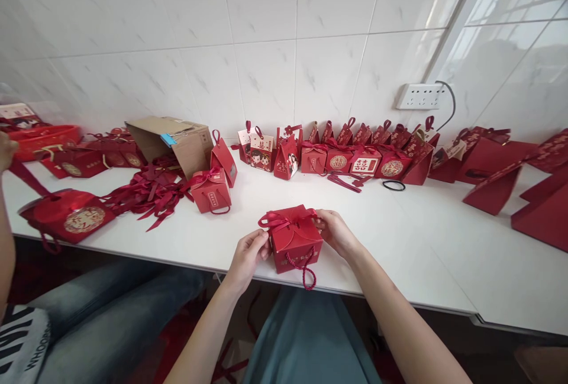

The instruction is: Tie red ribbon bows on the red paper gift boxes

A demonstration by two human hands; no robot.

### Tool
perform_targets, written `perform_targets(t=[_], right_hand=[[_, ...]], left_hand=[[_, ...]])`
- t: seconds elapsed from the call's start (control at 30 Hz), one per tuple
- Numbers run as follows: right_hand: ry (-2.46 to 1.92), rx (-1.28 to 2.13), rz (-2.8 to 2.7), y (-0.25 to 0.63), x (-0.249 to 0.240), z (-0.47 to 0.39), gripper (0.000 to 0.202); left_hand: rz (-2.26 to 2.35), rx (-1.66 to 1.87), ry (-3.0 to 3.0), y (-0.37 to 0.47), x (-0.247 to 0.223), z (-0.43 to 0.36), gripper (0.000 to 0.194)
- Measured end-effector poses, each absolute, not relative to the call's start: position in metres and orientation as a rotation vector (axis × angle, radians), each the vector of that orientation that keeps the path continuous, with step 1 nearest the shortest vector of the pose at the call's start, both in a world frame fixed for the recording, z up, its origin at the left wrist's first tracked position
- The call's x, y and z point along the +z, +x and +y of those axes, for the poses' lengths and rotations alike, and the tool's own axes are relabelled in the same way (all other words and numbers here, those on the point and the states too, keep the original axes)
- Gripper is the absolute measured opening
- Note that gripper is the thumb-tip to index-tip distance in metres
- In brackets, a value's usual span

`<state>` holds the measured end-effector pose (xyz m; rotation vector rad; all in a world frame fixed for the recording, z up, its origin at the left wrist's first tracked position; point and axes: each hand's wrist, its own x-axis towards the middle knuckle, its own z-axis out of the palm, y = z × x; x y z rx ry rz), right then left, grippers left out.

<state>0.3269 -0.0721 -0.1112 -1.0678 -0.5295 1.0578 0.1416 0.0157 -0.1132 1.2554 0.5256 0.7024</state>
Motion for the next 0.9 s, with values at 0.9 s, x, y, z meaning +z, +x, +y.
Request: perform_targets(t=[0.9], right_hand=[[-1.239, 1.087, -0.531, 0.3267, -0.1096, -0.0724, 0.03]], left_hand=[[0.688, 0.424, 1.44, 0.1347, -0.1065, 0.0202, 0.036]])
